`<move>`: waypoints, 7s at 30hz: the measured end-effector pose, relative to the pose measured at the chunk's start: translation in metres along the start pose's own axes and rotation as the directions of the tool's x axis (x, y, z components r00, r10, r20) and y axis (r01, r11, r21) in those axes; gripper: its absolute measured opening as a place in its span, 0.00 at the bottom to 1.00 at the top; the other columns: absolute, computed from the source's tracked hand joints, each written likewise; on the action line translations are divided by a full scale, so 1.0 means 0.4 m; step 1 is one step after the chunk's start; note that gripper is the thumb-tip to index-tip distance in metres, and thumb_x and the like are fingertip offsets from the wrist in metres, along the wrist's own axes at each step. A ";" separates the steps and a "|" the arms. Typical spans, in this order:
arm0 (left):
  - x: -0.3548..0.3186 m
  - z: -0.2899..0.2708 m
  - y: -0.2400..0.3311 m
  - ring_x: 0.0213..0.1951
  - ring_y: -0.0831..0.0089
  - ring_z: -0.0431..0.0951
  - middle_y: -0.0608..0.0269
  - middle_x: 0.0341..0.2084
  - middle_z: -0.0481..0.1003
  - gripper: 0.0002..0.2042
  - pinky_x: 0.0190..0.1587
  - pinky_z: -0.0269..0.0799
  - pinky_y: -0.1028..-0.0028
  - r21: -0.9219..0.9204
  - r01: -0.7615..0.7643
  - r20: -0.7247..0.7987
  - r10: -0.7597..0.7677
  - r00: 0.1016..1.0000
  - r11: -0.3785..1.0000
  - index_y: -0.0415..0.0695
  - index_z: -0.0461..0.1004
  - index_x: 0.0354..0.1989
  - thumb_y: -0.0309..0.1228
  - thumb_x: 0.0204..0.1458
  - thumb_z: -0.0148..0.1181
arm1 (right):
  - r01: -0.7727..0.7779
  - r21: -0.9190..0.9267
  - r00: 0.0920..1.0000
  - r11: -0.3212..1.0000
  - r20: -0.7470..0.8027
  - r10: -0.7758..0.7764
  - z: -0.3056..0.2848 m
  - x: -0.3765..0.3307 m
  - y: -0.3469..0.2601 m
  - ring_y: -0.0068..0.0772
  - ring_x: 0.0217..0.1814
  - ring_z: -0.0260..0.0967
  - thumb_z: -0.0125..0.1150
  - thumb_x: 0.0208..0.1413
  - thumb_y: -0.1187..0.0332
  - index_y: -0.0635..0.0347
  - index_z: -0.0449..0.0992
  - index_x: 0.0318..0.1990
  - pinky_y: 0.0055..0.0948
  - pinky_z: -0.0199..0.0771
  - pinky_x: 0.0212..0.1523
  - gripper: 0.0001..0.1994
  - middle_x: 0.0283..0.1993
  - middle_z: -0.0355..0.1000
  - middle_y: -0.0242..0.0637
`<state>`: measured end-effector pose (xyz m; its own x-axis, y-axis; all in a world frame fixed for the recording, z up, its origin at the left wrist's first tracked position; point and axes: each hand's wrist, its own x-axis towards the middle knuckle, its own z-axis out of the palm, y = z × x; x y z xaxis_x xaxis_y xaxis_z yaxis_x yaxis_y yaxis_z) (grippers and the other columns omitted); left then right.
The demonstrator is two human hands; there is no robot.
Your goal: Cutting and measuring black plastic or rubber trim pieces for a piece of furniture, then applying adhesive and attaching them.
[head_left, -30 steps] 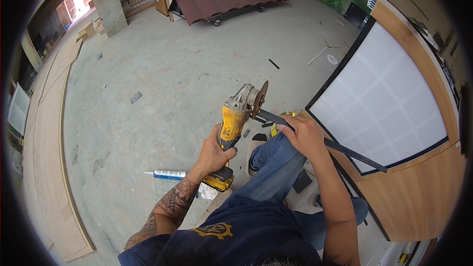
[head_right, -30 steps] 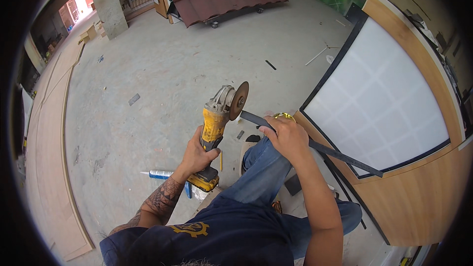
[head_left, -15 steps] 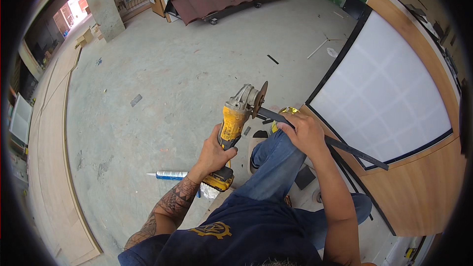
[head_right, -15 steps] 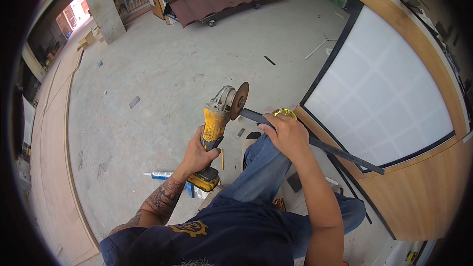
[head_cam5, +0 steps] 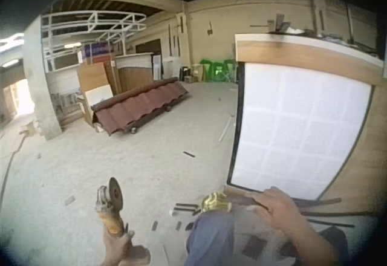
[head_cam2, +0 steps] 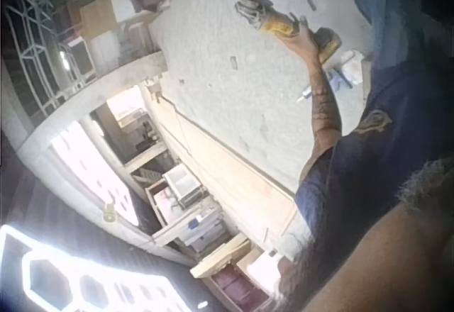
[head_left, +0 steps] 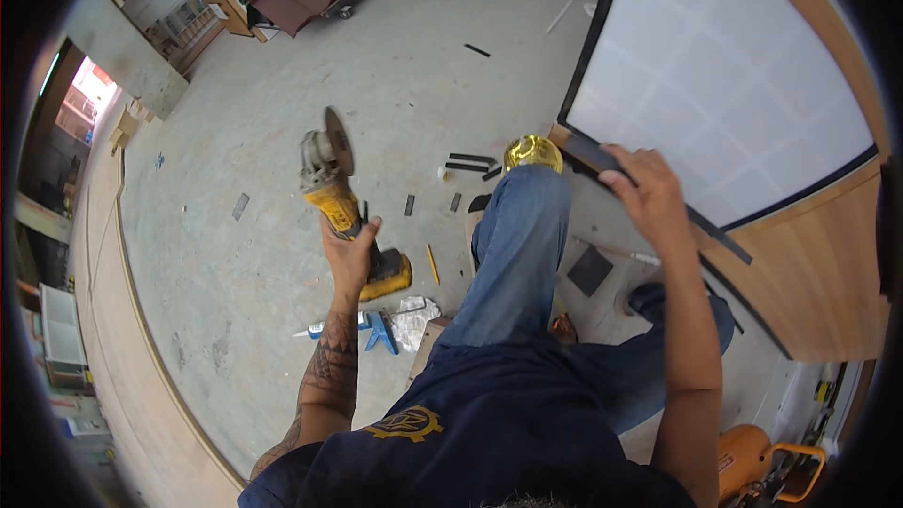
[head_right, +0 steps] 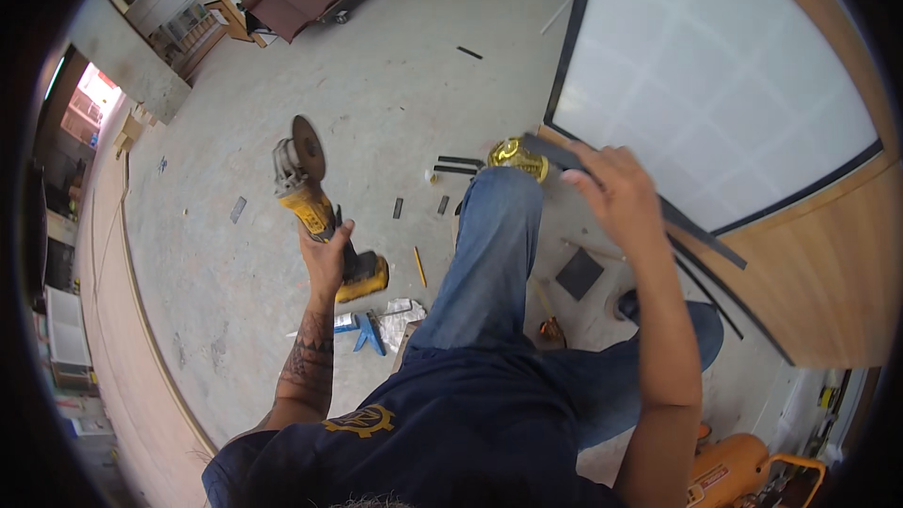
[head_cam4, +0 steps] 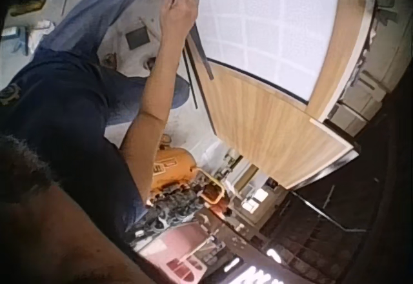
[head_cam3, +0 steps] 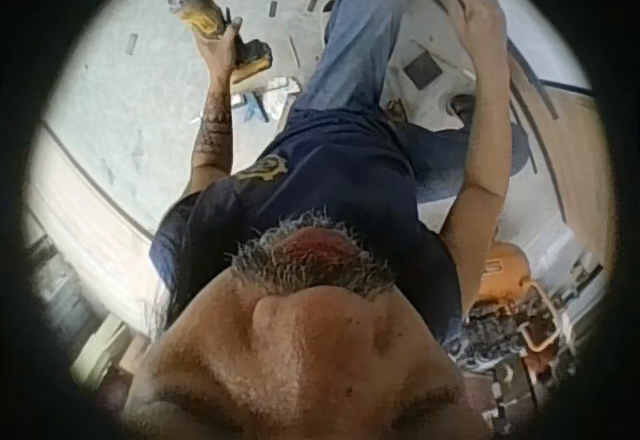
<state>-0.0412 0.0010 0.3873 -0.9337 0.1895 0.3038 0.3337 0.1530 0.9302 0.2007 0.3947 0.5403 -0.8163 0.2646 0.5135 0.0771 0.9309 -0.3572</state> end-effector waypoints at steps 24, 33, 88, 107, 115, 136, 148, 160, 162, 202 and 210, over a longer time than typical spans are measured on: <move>-0.122 0.049 -0.643 0.56 0.59 0.80 0.53 0.61 0.77 0.36 0.60 0.80 0.60 0.076 0.462 -0.355 -0.409 0.841 0.884 0.43 0.70 0.66 0.25 0.47 0.80 | -0.296 -0.155 0.954 0.943 0.008 0.300 -0.039 -0.310 0.213 0.46 0.42 0.64 0.66 0.64 0.62 0.54 0.80 0.60 0.43 0.70 0.49 0.18 0.36 0.68 0.40; -0.129 0.026 -0.741 0.57 0.59 0.81 0.55 0.60 0.77 0.32 0.58 0.80 0.60 -0.059 0.455 -0.259 -0.454 0.852 0.888 0.44 0.70 0.66 0.28 0.52 0.76 | -0.283 -0.178 0.953 0.943 0.060 0.297 -0.039 -0.308 0.213 0.45 0.43 0.64 0.67 0.63 0.61 0.54 0.81 0.59 0.42 0.71 0.49 0.18 0.38 0.68 0.39; -0.243 1.282 -0.372 0.34 0.68 0.84 0.57 0.36 0.80 0.13 0.37 0.86 0.70 0.125 0.843 0.692 -0.655 0.304 0.523 0.32 0.76 0.47 0.33 0.66 0.65 | -0.563 -0.116 0.707 0.818 0.444 0.550 0.069 -0.326 0.312 0.63 0.61 0.68 0.68 0.63 0.56 0.60 0.69 0.73 0.54 0.70 0.63 0.34 0.56 0.71 0.58; 0.317 0.912 -0.619 0.36 0.57 0.88 0.48 0.35 0.85 0.12 0.37 0.86 0.61 0.913 -0.136 0.409 -0.854 0.322 0.386 0.38 0.83 0.45 0.31 0.61 0.56 | -0.658 -0.044 0.550 0.752 0.654 0.520 0.087 -0.267 0.302 0.63 0.53 0.74 0.68 0.64 0.58 0.64 0.68 0.73 0.51 0.75 0.55 0.34 0.50 0.76 0.59; 0.278 0.993 -0.762 0.73 0.46 0.63 0.50 0.71 0.64 0.32 0.71 0.65 0.49 0.616 -0.580 0.769 -0.245 0.591 0.534 0.53 0.62 0.75 0.42 0.63 0.62 | -0.621 -0.039 0.580 0.783 0.649 0.493 0.114 -0.289 0.339 0.61 0.42 0.76 0.71 0.61 0.59 0.67 0.69 0.70 0.51 0.77 0.46 0.34 0.39 0.76 0.57; 0.325 1.068 -0.788 0.63 0.49 0.75 0.45 0.65 0.70 0.32 0.63 0.66 0.42 0.653 -0.536 0.754 -0.519 0.402 0.535 0.44 0.62 0.68 0.44 0.60 0.66 | -0.669 -0.063 0.481 0.741 0.723 0.496 0.139 -0.280 0.347 0.62 0.44 0.78 0.70 0.62 0.58 0.68 0.68 0.70 0.51 0.78 0.48 0.34 0.41 0.77 0.59; 0.318 1.041 -0.817 0.60 0.49 0.75 0.46 0.58 0.68 0.26 0.62 0.69 0.47 0.500 -0.694 0.864 -0.358 0.355 0.517 0.48 0.68 0.69 0.38 0.63 0.62 | -0.702 -0.074 0.435 0.708 0.742 0.509 0.138 -0.283 0.351 0.64 0.44 0.78 0.69 0.62 0.58 0.69 0.69 0.69 0.51 0.78 0.49 0.33 0.42 0.78 0.60; 0.463 1.067 -0.680 0.57 0.47 0.73 0.45 0.54 0.68 0.16 0.59 0.73 0.50 0.616 -0.651 0.784 -0.266 0.561 0.444 0.43 0.64 0.60 0.29 0.66 0.56 | -0.666 -0.060 0.491 0.744 0.716 0.497 0.144 -0.285 0.339 0.62 0.44 0.78 0.62 0.66 0.62 0.68 0.70 0.69 0.52 0.78 0.49 0.27 0.43 0.78 0.58; 0.521 1.059 -0.625 0.58 0.47 0.72 0.45 0.54 0.67 0.16 0.59 0.73 0.50 0.611 -0.619 0.769 -0.181 0.614 0.493 0.43 0.63 0.61 0.25 0.67 0.54 | -0.643 -0.049 0.526 0.764 0.697 0.487 0.142 -0.289 0.335 0.62 0.44 0.78 0.62 0.67 0.62 0.68 0.70 0.69 0.52 0.78 0.49 0.27 0.44 0.78 0.58; 0.520 0.980 -0.551 0.40 0.54 0.86 0.39 0.41 0.83 0.20 0.42 0.81 0.58 0.479 0.661 0.149 -0.796 0.587 0.577 0.28 0.71 0.52 0.31 0.55 0.61 | -0.599 -0.012 0.620 0.801 0.626 0.473 0.094 -0.331 0.281 0.63 0.46 0.77 0.67 0.63 0.56 0.64 0.71 0.68 0.52 0.78 0.50 0.31 0.45 0.77 0.58; 0.462 1.056 -0.820 0.67 0.40 0.72 0.29 0.60 0.73 0.27 0.67 0.74 0.54 0.775 -0.147 0.502 -0.458 0.733 0.614 0.45 0.67 0.70 0.30 0.61 0.60 | -0.647 -0.066 0.489 0.760 0.729 0.479 0.148 -0.288 0.334 0.64 0.41 0.77 0.69 0.62 0.57 0.69 0.71 0.66 0.53 0.78 0.46 0.31 0.39 0.77 0.60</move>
<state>-0.2684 0.3955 0.0512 -0.7725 0.5559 -0.3070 0.4429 0.8180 0.3669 0.2709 0.4738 0.3872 -0.7795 0.3921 -0.4885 0.6241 0.5530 -0.5520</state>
